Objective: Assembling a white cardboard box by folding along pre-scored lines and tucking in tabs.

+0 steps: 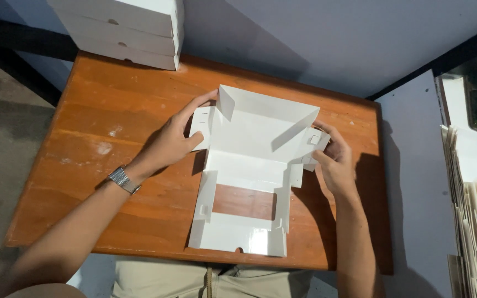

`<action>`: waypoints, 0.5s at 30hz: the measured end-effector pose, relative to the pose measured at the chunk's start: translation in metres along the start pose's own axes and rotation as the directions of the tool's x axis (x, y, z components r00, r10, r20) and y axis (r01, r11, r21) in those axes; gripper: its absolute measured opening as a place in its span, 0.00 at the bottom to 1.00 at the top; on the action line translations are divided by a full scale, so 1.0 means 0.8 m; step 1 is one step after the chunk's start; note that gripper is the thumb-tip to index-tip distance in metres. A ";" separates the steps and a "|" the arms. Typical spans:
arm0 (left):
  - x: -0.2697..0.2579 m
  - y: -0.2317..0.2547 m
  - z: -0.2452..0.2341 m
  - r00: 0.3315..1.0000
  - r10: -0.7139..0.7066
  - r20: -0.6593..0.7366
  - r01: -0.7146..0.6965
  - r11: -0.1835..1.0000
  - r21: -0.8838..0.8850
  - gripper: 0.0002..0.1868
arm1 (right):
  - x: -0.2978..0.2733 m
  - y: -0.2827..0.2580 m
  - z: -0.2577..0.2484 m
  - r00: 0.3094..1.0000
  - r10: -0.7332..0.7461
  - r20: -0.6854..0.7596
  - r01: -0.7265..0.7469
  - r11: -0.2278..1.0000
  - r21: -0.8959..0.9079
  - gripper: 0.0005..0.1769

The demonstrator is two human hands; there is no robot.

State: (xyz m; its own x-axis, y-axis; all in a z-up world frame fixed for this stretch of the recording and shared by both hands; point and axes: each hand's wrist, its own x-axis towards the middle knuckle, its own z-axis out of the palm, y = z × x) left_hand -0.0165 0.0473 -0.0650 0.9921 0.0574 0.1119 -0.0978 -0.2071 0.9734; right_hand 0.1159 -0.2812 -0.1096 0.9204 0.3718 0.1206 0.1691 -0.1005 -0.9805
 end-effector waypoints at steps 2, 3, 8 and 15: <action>-0.001 -0.001 0.002 0.999 0.042 -0.012 -0.042 0.999 0.008 0.40 | 0.000 0.008 0.002 0.999 -0.022 -0.026 0.023 1.000 0.015 0.43; -0.001 -0.002 0.003 0.996 0.084 -0.025 -0.084 0.996 0.018 0.39 | 0.000 0.012 0.003 0.998 -0.044 -0.051 0.046 0.999 0.030 0.43; 0.005 -0.034 0.017 0.982 0.184 -0.041 -0.187 0.979 -0.077 0.29 | -0.009 0.009 0.024 0.993 -0.081 -0.080 0.088 0.992 0.088 0.32; 0.005 -0.039 0.033 0.965 0.257 -0.051 -0.260 0.962 -0.087 0.13 | -0.008 0.044 0.034 0.994 -0.096 -0.051 0.103 0.978 0.180 0.33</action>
State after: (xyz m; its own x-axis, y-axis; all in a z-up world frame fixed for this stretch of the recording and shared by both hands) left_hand -0.0070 0.0285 -0.1003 0.9283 0.0518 0.3681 -0.3594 -0.1286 0.9243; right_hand 0.1064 -0.2620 -0.1493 0.9170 0.3318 0.2216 0.1972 0.1060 -0.9746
